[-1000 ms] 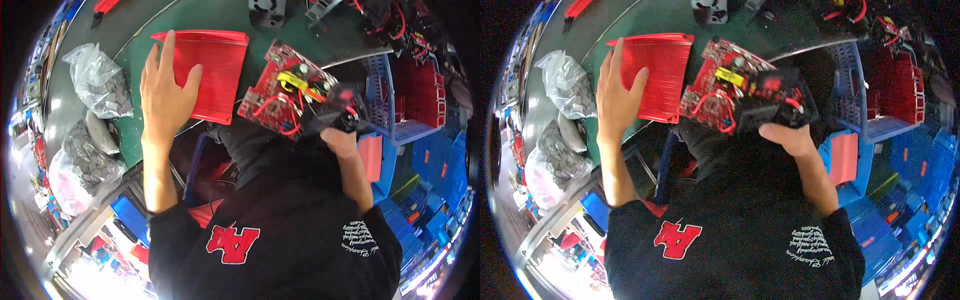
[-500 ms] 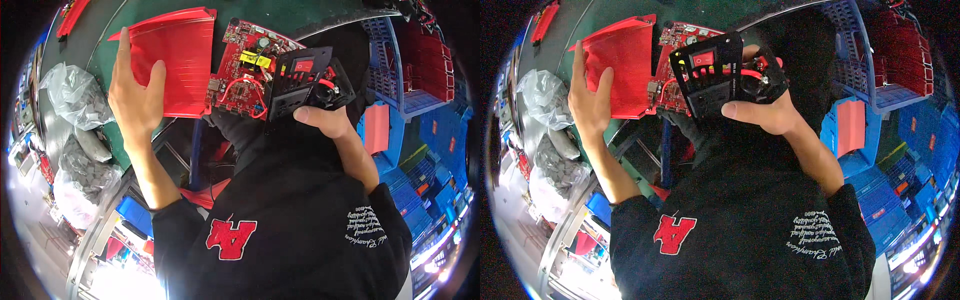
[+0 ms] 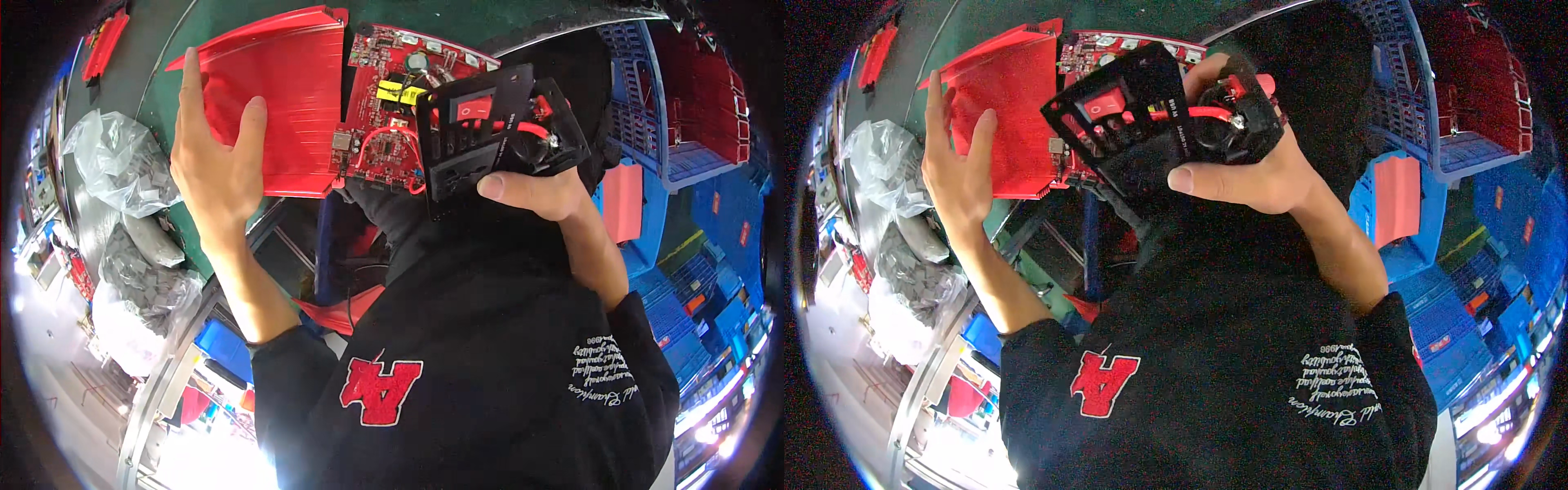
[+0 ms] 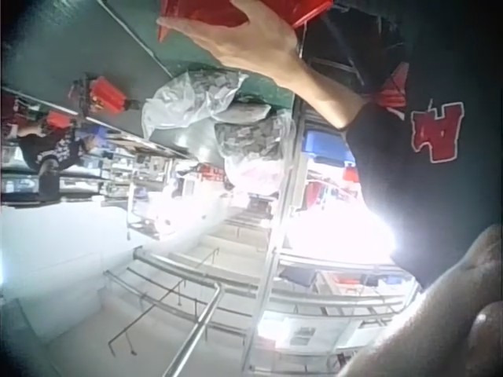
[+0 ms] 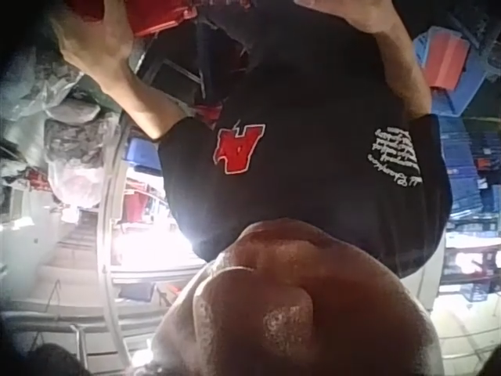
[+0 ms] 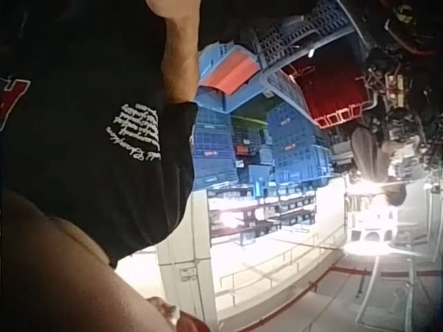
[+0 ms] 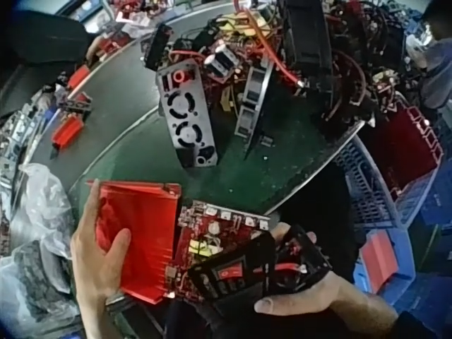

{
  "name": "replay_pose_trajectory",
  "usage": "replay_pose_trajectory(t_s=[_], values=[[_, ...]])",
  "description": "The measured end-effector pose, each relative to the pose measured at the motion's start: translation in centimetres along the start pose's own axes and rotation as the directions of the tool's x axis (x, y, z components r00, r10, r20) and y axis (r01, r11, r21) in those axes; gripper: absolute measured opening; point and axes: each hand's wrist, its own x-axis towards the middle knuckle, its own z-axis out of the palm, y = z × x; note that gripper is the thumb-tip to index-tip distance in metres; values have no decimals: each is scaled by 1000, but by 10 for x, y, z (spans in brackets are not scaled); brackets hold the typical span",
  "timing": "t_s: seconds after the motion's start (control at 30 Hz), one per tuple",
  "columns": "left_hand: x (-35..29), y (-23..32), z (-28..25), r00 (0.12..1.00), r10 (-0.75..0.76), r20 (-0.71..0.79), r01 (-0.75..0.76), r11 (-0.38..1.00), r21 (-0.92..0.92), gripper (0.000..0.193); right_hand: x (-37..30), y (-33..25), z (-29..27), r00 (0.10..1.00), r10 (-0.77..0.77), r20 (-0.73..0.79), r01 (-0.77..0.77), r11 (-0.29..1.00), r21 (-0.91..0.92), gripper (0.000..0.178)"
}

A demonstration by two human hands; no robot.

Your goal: Assembling electronic components into red plastic housings at a factory workstation.

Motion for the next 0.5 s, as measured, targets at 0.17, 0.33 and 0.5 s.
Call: replay_pose_trajectory(t_s=[0.17, 0.33, 0.5], values=[[0, 8, -2, 999, -32, 35, 33, 999, -4, 73, 10, 6, -6, 979, -194, 56, 194, 981, -9, 57], [0, 9, -1, 998, -34, 62, 36, 999, -32, 74, 19, 3, -8, 975, -206, 83, 209, 978, -25, 54], [2, 12, -3, 997, -54, 54, 58, 996, -65, 75, 21, -2, -8, 973, -187, 132, 191, 981, -19, 50]])
